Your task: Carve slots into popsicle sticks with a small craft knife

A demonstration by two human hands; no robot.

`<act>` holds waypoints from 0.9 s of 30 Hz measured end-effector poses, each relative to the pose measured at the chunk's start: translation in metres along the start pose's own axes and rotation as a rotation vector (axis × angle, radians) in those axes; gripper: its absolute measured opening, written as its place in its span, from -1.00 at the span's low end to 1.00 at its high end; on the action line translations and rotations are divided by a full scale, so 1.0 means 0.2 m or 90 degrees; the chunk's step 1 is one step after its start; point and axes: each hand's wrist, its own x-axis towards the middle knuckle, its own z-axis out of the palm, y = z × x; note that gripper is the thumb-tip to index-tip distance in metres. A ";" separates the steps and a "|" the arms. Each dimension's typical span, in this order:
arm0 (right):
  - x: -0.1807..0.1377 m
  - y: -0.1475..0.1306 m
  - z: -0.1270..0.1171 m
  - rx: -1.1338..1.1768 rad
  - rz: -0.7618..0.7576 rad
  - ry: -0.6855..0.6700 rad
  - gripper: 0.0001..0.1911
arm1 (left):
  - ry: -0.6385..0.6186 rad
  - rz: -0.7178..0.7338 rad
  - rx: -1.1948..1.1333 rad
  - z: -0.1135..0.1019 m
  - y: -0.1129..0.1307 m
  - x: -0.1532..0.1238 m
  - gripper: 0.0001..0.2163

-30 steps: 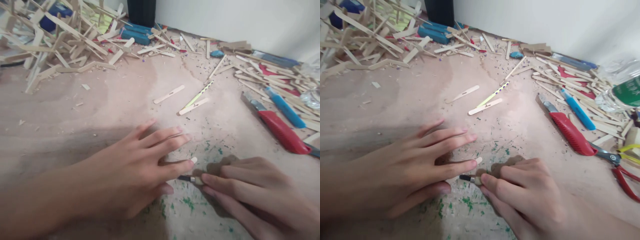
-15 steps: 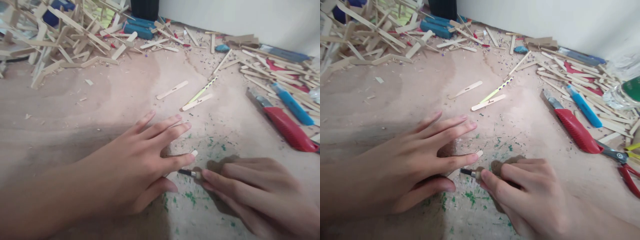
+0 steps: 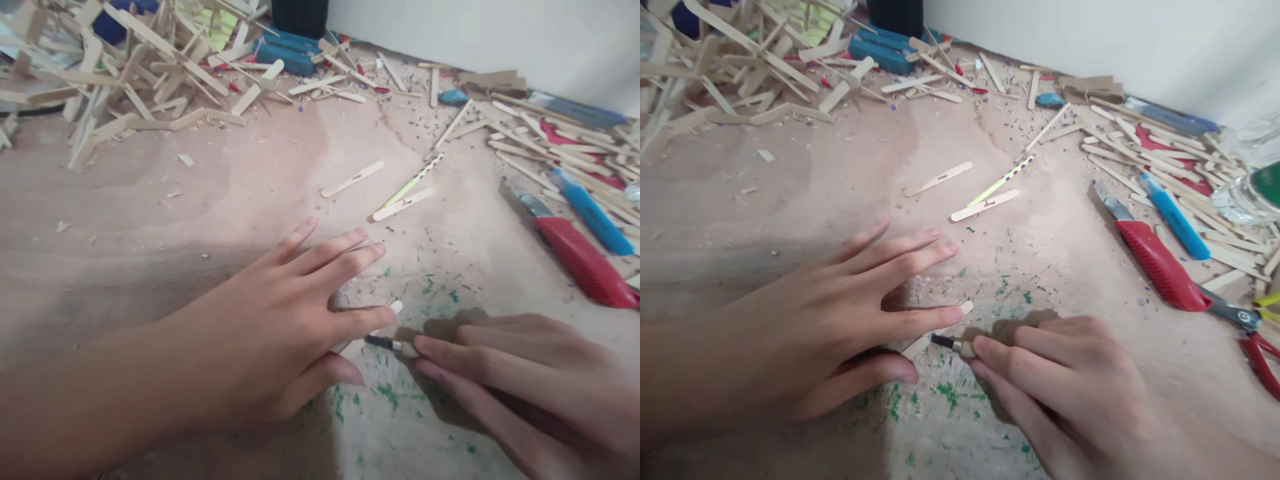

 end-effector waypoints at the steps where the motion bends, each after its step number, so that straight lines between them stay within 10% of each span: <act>1: 0.00 0.00 0.00 0.002 -0.003 0.002 -0.85 | -0.001 -0.003 -0.001 0.00 0.00 0.00 -0.55; 27: 0.03 0.00 0.00 -0.025 0.004 -0.027 -0.84 | 0.125 -0.033 0.095 0.10 0.06 -0.01 -0.38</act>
